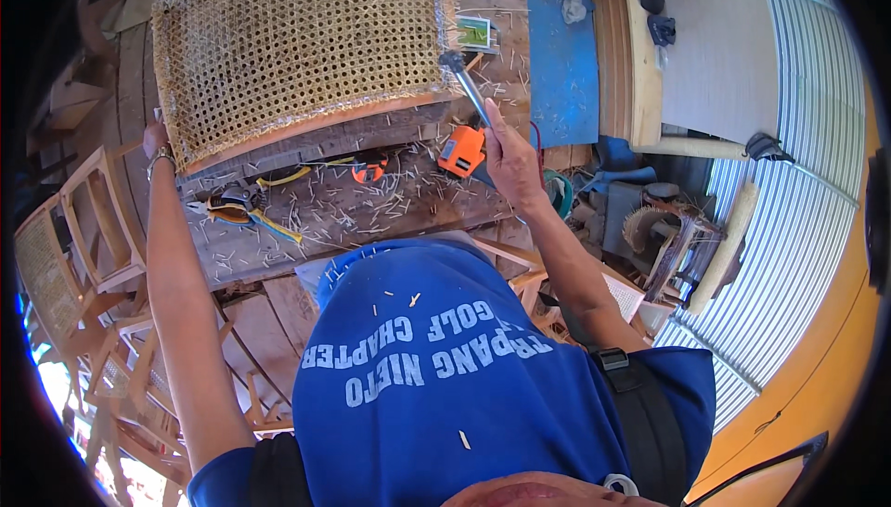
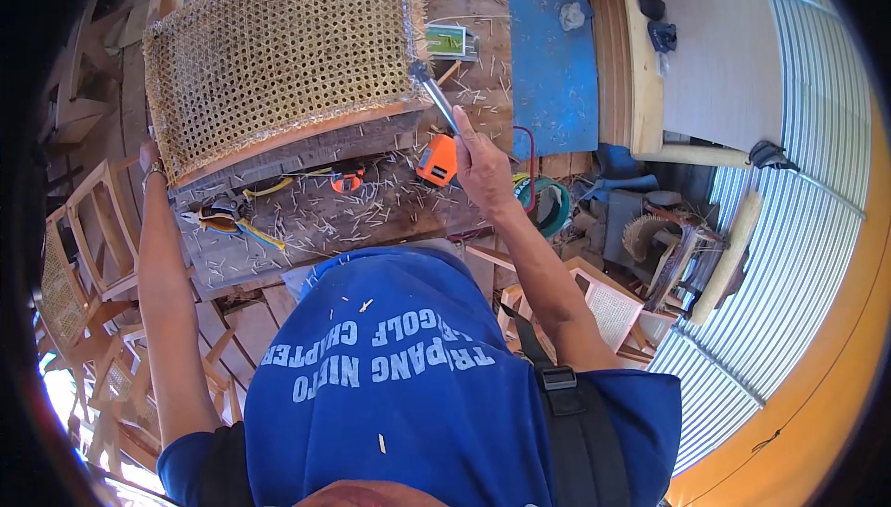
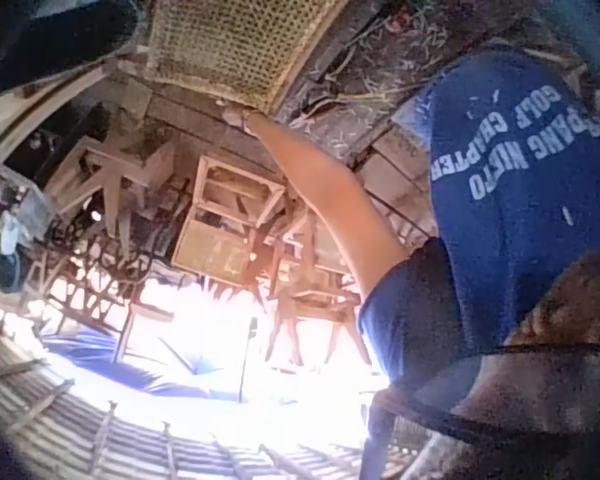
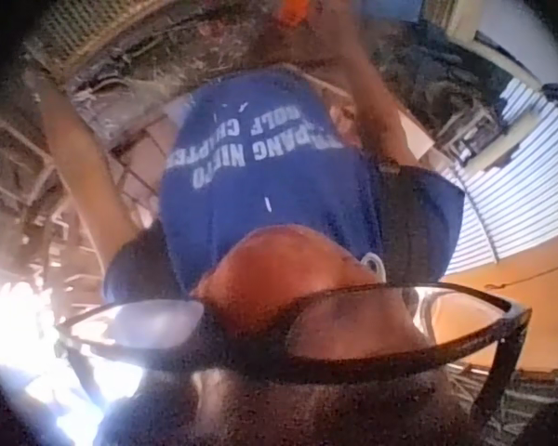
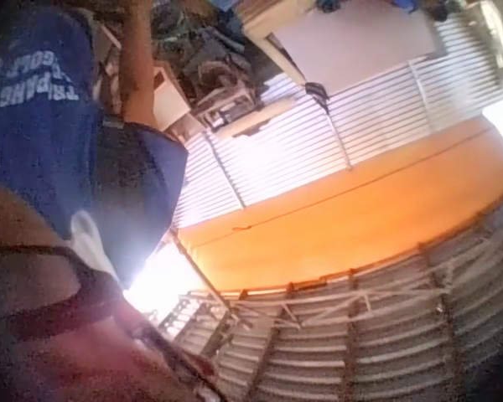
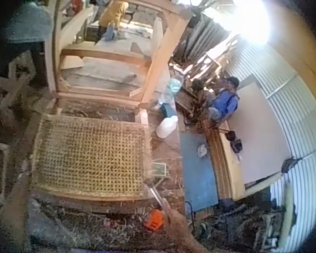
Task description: Secure cane webbing to a wooden chair seat frame using a pneumatic stapler and hammer.
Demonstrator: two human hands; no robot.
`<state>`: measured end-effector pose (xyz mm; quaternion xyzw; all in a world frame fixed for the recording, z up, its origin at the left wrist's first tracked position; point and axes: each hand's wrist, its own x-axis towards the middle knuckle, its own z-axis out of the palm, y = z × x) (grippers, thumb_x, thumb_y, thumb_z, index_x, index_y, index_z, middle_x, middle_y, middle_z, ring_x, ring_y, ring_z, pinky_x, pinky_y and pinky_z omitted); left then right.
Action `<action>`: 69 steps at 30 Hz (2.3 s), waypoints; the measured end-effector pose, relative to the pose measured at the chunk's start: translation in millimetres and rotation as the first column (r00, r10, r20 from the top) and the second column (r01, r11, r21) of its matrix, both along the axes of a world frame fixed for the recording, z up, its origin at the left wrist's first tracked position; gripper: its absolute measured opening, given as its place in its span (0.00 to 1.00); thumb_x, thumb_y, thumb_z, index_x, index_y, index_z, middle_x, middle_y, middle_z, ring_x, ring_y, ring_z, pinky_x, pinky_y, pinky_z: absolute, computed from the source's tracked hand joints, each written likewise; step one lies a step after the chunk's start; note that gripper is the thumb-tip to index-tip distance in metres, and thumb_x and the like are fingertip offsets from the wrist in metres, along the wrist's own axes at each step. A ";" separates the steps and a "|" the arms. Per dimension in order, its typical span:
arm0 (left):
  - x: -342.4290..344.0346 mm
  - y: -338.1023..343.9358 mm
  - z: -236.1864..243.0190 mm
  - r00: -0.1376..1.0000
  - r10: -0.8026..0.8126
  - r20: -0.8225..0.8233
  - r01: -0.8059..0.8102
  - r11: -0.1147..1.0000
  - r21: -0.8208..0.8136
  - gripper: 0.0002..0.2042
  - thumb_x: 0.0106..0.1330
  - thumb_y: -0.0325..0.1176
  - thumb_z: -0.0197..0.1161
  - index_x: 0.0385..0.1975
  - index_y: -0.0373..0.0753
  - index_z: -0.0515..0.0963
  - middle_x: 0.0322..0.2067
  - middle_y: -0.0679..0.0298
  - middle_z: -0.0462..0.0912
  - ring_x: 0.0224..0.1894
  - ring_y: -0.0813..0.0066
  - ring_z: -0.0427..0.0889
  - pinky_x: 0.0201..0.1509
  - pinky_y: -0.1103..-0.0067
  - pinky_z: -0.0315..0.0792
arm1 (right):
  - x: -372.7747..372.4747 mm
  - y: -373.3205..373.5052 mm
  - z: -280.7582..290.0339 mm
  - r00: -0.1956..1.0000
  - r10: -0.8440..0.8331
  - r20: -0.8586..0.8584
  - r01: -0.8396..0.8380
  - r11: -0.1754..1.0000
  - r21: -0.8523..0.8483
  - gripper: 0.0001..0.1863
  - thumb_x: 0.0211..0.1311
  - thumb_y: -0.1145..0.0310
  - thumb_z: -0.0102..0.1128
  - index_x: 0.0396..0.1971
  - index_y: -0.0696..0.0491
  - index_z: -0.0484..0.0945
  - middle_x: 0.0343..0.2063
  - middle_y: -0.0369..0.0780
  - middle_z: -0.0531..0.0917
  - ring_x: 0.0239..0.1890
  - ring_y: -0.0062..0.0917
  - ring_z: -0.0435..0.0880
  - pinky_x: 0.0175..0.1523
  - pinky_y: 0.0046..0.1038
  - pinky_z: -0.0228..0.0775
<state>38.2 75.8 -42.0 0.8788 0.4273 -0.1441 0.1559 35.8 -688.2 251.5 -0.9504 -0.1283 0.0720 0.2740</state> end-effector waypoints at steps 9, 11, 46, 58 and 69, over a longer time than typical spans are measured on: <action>-5.6 -2.1 1.8 1.000 0.002 0.001 -0.002 1.000 0.001 0.31 0.64 0.64 0.51 0.51 0.41 0.79 0.52 0.46 0.79 0.56 0.43 0.75 0.57 0.59 0.70 | -3.4 10.5 14.3 0.992 -0.025 0.123 0.011 0.994 0.111 0.25 0.68 0.77 0.54 0.66 0.52 0.68 0.30 0.48 0.80 0.27 0.25 0.77 0.36 0.26 0.72; -0.3 2.7 3.6 1.000 -0.007 -0.003 0.007 1.000 0.014 0.32 0.63 0.64 0.51 0.51 0.40 0.79 0.52 0.46 0.79 0.56 0.43 0.75 0.58 0.59 0.70 | 2.6 8.9 13.0 0.999 -0.027 -0.025 0.029 0.996 0.087 0.25 0.69 0.76 0.54 0.66 0.51 0.68 0.30 0.48 0.80 0.28 0.23 0.77 0.36 0.26 0.72; -6.5 19.2 -17.1 0.994 -0.102 -0.035 0.105 0.991 0.087 0.30 0.69 0.60 0.45 0.51 0.40 0.78 0.50 0.45 0.80 0.55 0.43 0.77 0.56 0.56 0.71 | 0.2 11.7 22.0 0.996 -0.073 -0.046 0.075 0.997 0.026 0.26 0.69 0.76 0.54 0.66 0.48 0.68 0.31 0.48 0.81 0.28 0.29 0.81 0.36 0.29 0.74; 11.0 -8.3 4.7 0.989 -0.136 -0.052 0.140 0.985 0.101 0.32 0.70 0.62 0.42 0.48 0.36 0.79 0.47 0.43 0.81 0.53 0.44 0.79 0.55 0.56 0.72 | -12.4 1.8 29.3 0.998 -0.054 -0.020 0.054 0.998 0.011 0.25 0.69 0.75 0.54 0.65 0.50 0.69 0.33 0.49 0.82 0.31 0.28 0.83 0.39 0.28 0.73; -4.9 -75.0 52.8 0.989 -0.118 0.090 0.105 0.985 0.140 0.31 0.64 0.64 0.53 0.39 0.36 0.82 0.40 0.42 0.83 0.46 0.42 0.81 0.51 0.57 0.74 | 31.6 55.6 49.5 0.985 -0.145 0.095 0.093 0.903 0.421 0.22 0.72 0.73 0.49 0.65 0.56 0.68 0.30 0.36 0.81 0.25 0.17 0.75 0.32 0.22 0.72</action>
